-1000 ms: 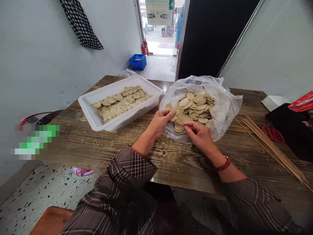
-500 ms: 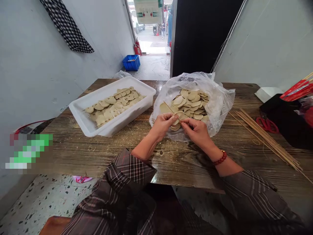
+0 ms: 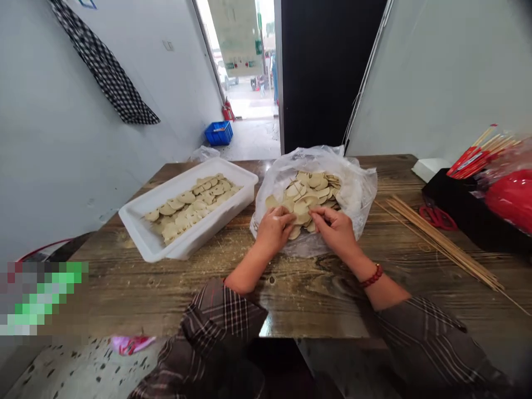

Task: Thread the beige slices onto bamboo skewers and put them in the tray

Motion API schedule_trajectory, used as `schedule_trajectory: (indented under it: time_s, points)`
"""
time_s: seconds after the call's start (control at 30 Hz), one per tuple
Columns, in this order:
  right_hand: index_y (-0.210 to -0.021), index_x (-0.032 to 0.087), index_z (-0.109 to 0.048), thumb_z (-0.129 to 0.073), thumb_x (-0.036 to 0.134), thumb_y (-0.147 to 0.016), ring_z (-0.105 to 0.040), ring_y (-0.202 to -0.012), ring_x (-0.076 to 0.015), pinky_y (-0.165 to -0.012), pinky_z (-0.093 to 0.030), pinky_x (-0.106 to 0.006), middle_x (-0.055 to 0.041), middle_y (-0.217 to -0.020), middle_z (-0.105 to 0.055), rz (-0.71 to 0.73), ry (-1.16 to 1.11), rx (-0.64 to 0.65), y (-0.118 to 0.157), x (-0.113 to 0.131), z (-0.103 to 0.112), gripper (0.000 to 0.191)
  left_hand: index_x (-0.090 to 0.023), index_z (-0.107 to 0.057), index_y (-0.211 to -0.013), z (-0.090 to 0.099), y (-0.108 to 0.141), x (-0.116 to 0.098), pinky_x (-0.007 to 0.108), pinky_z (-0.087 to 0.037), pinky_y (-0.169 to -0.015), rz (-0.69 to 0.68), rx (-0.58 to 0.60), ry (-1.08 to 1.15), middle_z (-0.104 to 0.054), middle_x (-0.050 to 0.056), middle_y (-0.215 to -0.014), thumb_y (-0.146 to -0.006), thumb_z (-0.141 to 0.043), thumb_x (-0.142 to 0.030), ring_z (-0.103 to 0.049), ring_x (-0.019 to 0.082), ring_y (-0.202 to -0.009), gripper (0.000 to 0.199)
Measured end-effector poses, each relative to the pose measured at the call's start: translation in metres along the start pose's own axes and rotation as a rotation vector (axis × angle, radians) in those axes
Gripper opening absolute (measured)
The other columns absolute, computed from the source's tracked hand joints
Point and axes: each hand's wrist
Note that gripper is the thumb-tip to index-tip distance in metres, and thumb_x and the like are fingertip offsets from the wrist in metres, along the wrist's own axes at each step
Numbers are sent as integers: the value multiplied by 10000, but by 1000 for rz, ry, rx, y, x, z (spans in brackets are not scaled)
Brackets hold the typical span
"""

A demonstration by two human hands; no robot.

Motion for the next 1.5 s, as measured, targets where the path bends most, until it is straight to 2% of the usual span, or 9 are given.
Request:
schedule_trajectory:
  time_s: [0.07,0.17,0.27,0.4,0.53,0.83,1.07,1.27,1.5]
  points:
    - [-874,160,-721,-540,379,-880,-536,-525,-128,-520,-395,-234,10,-567,-604,2,-5,8,0,1,-2,284,-195,-743,-947,-1,-1,1,393,-442,-875,2,-24,13,-657,104,-968,-878,-534,-265,-566,240,-938,231]
    - [-866,160,-717,-538,389,-886,-522,-497,-129,-510,-393,-237,19,-533,-579,-11,-26,6,0,1,-3,292,-191,-737,-842,-1,-4,0,384,-439,-887,66,-105,175,-683,89,-938,-848,-564,-247,-586,226,-921,182]
    - [-887,159,-715,-536,393,-888,-539,-508,-133,-511,-401,-236,17,-541,-591,-20,-47,10,0,2,-2,294,-177,-699,-736,4,-5,-1,333,-463,-826,248,-188,488,-692,59,-857,-810,-591,-260,-606,189,-849,154]
    - [-896,154,-714,-547,398,-879,-564,-521,-137,-518,-428,-242,8,-565,-612,-27,-75,8,2,1,-2,296,-153,-667,-740,14,-5,3,236,-427,-561,563,-247,993,-610,-5,-658,-740,-649,-371,-512,105,-567,219]
    - [-915,158,-714,-546,405,-881,-554,-511,-134,-504,-423,-241,10,-564,-605,-17,-103,43,5,2,-3,301,-134,-676,-771,24,-7,10,200,-388,-490,651,-358,1268,-611,-13,-663,-611,-754,-369,-486,74,-536,295]
    - [-938,162,-731,-559,382,-882,-557,-501,-133,-498,-430,-247,-3,-598,-643,10,-29,246,17,12,-2,285,-131,-664,-843,37,-5,20,179,-370,-469,678,-500,1431,-633,-2,-735,-564,-797,-292,-532,68,-587,349]
    - [-932,179,-749,-550,343,-883,-623,-595,-169,-571,-477,-273,-34,-671,-703,113,84,302,20,12,-4,263,-157,-606,-795,42,-3,20,183,-372,-490,673,-617,1341,-629,-21,-724,-564,-802,-282,-544,68,-593,328]
    - [-913,160,-750,-544,344,-880,-624,-611,-166,-584,-472,-269,-44,-714,-717,93,117,296,20,13,-4,278,-163,-596,-793,45,-4,19,178,-373,-504,660,-638,1278,-621,-26,-706,-586,-756,-268,-525,67,-587,281]
    - [-926,148,-741,-544,356,-879,-582,-545,-148,-543,-442,-259,-33,-665,-687,39,112,309,21,9,-8,291,-164,-616,-789,45,-3,19,182,-384,-521,633,-631,1256,-611,-28,-679,-611,-747,-238,-510,70,-578,234]
Point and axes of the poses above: each hand's wrist, its own y-axis away from the middle knuckle, its own z-axis out of the back of the hand, x = y × z
